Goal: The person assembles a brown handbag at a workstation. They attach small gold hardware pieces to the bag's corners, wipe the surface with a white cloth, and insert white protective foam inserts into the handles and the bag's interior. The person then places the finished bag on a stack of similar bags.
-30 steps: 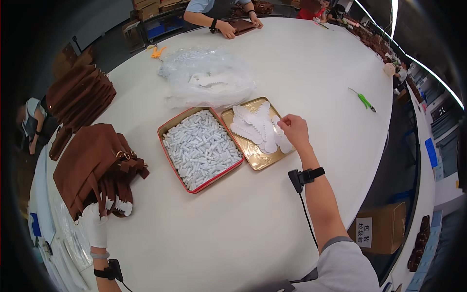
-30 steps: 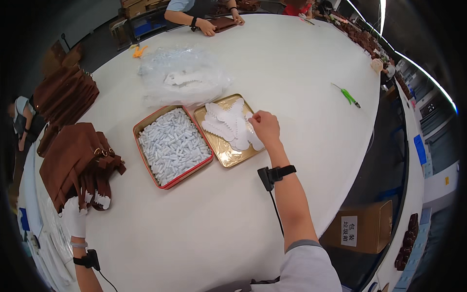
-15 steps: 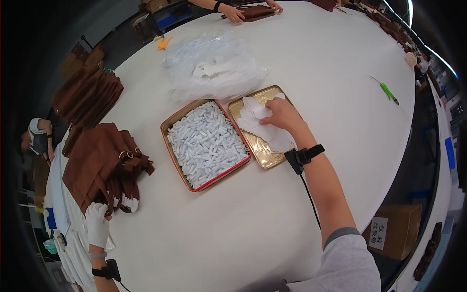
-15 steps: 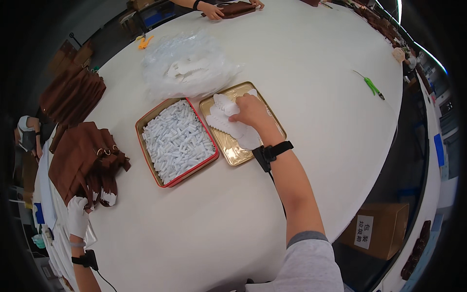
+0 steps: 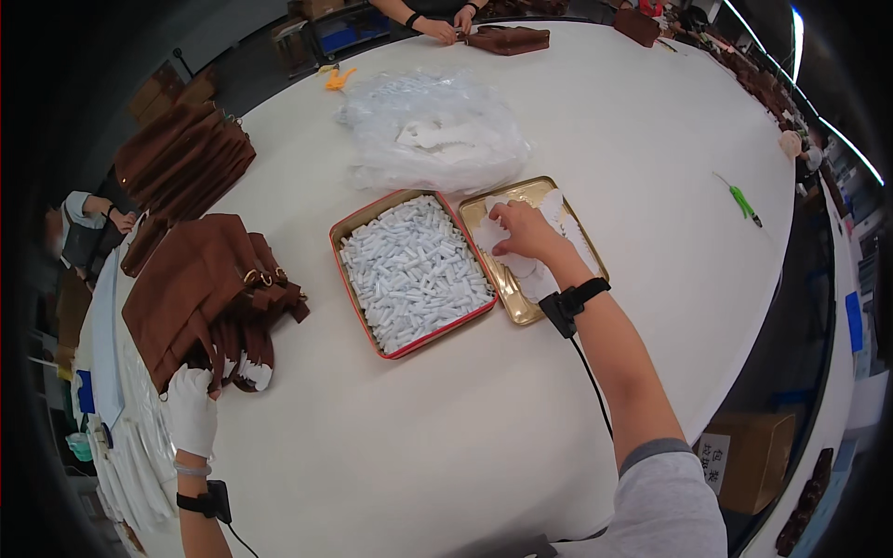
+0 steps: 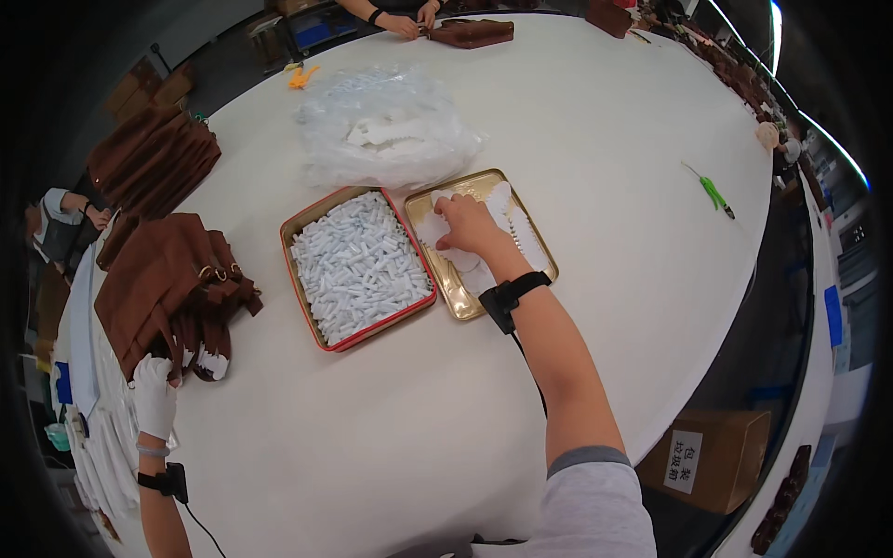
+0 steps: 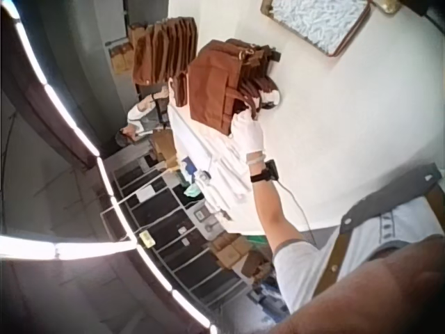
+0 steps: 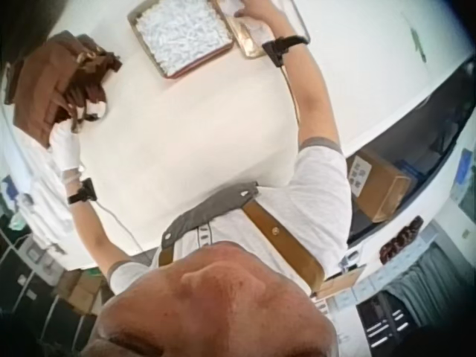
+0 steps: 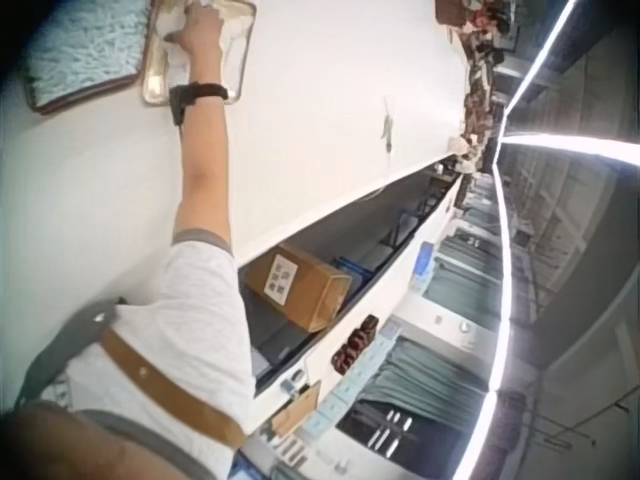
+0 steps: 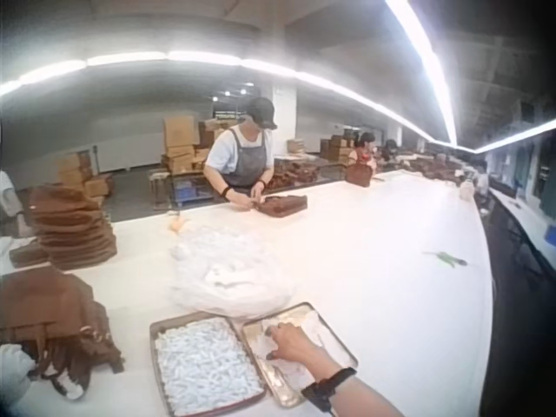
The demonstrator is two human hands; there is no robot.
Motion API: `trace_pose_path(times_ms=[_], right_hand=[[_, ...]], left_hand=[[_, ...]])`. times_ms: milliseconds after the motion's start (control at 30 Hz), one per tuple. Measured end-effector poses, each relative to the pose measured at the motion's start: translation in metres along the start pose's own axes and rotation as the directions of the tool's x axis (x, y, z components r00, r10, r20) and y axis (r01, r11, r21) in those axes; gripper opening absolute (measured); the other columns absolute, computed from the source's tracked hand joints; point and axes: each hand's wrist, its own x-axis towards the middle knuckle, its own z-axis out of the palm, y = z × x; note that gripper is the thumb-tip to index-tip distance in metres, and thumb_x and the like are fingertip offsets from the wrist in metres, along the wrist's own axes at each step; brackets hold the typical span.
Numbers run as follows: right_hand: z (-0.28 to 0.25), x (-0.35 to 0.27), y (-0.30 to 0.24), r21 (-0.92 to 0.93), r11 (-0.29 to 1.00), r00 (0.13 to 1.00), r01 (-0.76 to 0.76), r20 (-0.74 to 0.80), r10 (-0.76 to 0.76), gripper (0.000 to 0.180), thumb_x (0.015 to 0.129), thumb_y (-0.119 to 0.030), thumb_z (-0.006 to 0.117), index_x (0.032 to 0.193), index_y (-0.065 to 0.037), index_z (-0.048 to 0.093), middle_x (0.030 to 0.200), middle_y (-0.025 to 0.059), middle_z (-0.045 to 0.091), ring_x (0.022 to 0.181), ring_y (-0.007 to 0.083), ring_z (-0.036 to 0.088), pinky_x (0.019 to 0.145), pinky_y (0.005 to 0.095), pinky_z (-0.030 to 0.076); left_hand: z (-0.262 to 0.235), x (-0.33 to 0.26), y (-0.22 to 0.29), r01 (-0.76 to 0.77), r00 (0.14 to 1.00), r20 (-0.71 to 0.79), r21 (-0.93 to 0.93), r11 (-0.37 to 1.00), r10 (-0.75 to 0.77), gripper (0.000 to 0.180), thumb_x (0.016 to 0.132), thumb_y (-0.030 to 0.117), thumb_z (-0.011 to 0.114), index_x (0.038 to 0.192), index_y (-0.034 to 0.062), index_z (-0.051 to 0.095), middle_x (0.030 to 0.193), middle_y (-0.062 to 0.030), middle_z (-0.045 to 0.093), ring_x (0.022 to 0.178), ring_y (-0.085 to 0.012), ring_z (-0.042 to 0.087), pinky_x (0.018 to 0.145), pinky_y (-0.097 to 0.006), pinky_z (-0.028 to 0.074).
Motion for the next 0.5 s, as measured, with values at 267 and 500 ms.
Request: trace_pose_path(times_ms=[267,500], right_hand=[[-0.039,-0.011,-0.019,0.307,0.951,0.985,-0.021,-0.155,0.071,0.023,0.071,-0.011,0.082,0.087,0.000,0.069,0.084,0.0122,0.070,0.076,0.0269,0.064,0.072,0.0383,0.051],[-0.061,-0.062,-0.006,0.275,0.958,0.878,0.084,-0.475,0.060,0.012,0.089,-0.005,0.069,0.087,-0.003,0.057,0.069,-0.0014,0.056,0.063,0.0051,0.051,0.056,0.0246,0.044]], left_hand=[[-0.011,0.008,0.006,0.017,0.998,0.062,0.033,0.999,-0.019,0.024,0.076,0.005,0.071,0.096,0.0029,0.059,0.095,-0.0145,0.060,0.101,-0.0401,0.055,0.101,-0.049,0.045],[-0.029,0.019,0.004,-0.081,0.996,0.049,0.020,0.997,0.080,0.016,0.079,0.012,0.069,0.092,0.0052,0.063,0.083,-0.0143,0.061,0.092,-0.0363,0.060,0.096,-0.049,0.046]])
